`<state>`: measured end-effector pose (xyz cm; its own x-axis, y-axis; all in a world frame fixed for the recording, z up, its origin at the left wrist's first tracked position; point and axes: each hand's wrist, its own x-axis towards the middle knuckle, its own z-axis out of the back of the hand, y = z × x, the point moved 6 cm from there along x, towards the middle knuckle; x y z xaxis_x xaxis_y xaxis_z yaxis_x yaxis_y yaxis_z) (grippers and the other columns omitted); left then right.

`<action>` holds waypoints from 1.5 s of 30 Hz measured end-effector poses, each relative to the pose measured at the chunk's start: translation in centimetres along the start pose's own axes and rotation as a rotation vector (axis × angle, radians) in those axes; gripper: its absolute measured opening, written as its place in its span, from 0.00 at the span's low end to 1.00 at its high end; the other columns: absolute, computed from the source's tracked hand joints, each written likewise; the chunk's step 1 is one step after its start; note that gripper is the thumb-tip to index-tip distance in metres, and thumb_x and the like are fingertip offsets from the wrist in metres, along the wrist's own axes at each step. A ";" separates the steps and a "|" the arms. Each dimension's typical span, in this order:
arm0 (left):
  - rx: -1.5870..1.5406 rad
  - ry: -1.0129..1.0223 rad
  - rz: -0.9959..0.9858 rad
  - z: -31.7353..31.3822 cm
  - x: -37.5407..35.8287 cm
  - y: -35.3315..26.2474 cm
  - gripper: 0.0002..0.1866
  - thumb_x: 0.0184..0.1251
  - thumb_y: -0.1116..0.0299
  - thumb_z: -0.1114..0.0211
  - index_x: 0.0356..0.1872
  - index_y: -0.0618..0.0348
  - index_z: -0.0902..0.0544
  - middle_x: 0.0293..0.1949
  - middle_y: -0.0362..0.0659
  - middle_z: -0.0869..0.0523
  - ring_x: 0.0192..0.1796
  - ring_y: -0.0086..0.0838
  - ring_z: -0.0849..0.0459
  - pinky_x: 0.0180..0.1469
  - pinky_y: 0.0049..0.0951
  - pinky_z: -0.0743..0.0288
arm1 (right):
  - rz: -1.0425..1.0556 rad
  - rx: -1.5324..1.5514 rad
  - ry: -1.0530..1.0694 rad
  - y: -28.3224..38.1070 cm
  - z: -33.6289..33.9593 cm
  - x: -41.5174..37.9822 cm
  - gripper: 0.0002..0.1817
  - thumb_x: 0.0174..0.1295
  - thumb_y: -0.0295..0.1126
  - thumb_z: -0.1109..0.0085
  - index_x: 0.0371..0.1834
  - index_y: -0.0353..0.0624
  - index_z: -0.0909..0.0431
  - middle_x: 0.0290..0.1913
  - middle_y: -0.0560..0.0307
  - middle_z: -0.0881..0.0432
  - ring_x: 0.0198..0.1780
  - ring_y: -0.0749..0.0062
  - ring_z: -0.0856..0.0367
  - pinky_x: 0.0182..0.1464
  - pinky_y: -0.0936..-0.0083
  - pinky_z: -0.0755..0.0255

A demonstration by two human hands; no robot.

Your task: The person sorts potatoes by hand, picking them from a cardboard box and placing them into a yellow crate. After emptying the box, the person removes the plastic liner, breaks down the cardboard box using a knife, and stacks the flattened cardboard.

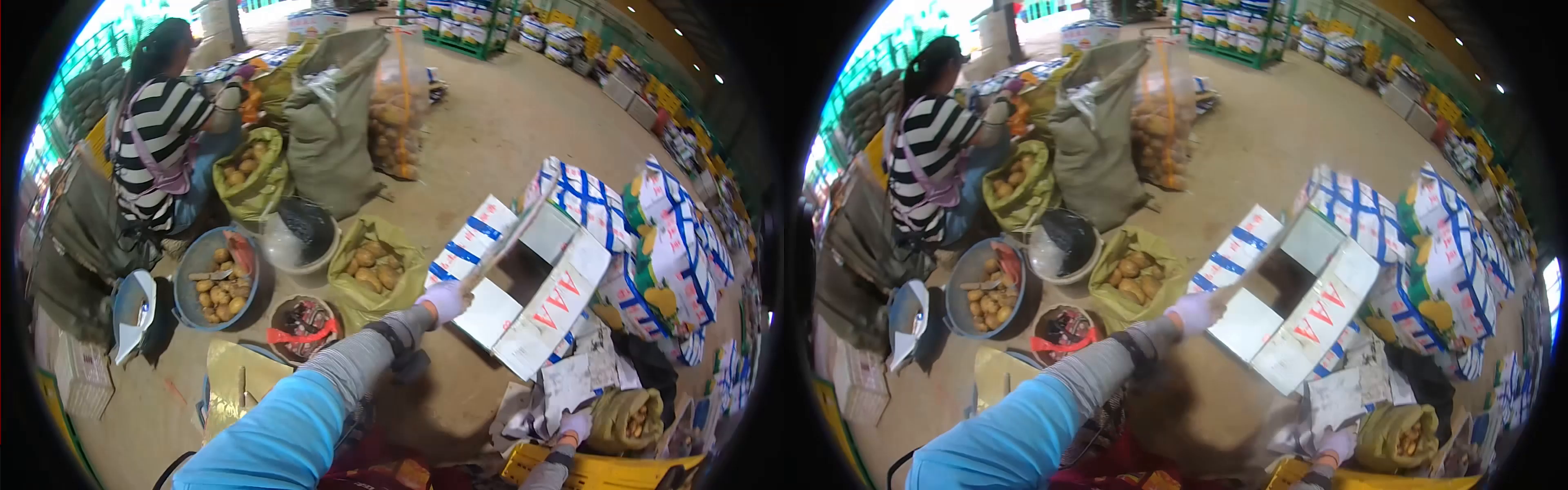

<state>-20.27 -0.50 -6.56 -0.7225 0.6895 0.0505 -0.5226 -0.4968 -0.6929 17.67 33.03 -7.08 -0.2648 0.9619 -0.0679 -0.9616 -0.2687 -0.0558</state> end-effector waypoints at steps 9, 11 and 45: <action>-0.092 0.136 0.127 -2.9 -1.7 3.8 0.29 0.70 0.55 0.43 0.71 0.42 0.35 0.33 0.52 0.13 0.33 0.42 0.13 0.38 0.43 0.19 | 1.095 0.391 -0.260 30.4 2.3 -5.7 0.32 0.62 0.41 0.39 0.67 0.37 0.32 0.59 0.42 0.21 0.63 0.49 0.26 0.66 0.56 0.36; -0.061 0.171 0.156 -3.8 -1.5 5.0 0.30 0.70 0.55 0.43 0.72 0.40 0.38 0.34 0.53 0.13 0.35 0.43 0.13 0.40 0.43 0.20 | 1.010 0.131 -0.169 32.8 -0.8 -6.6 0.37 0.58 0.49 0.38 0.68 0.41 0.33 0.61 0.47 0.23 0.66 0.55 0.30 0.68 0.53 0.41; 0.015 0.322 0.061 0.3 -3.4 -2.0 0.33 0.58 0.63 0.33 0.66 0.58 0.30 0.54 0.58 0.19 0.55 0.52 0.19 0.56 0.43 0.24 | 0.891 0.180 -0.119 18.2 1.2 -14.4 0.12 0.56 0.43 0.36 0.37 0.51 0.21 0.37 0.54 0.19 0.42 0.54 0.20 0.43 0.57 0.27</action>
<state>-16.92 -1.99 -5.09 -0.5733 0.7885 -0.2227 -0.4914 -0.5485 -0.6765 3.93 14.32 -5.93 -0.9101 0.4041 0.0923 -0.3920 -0.9114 0.1251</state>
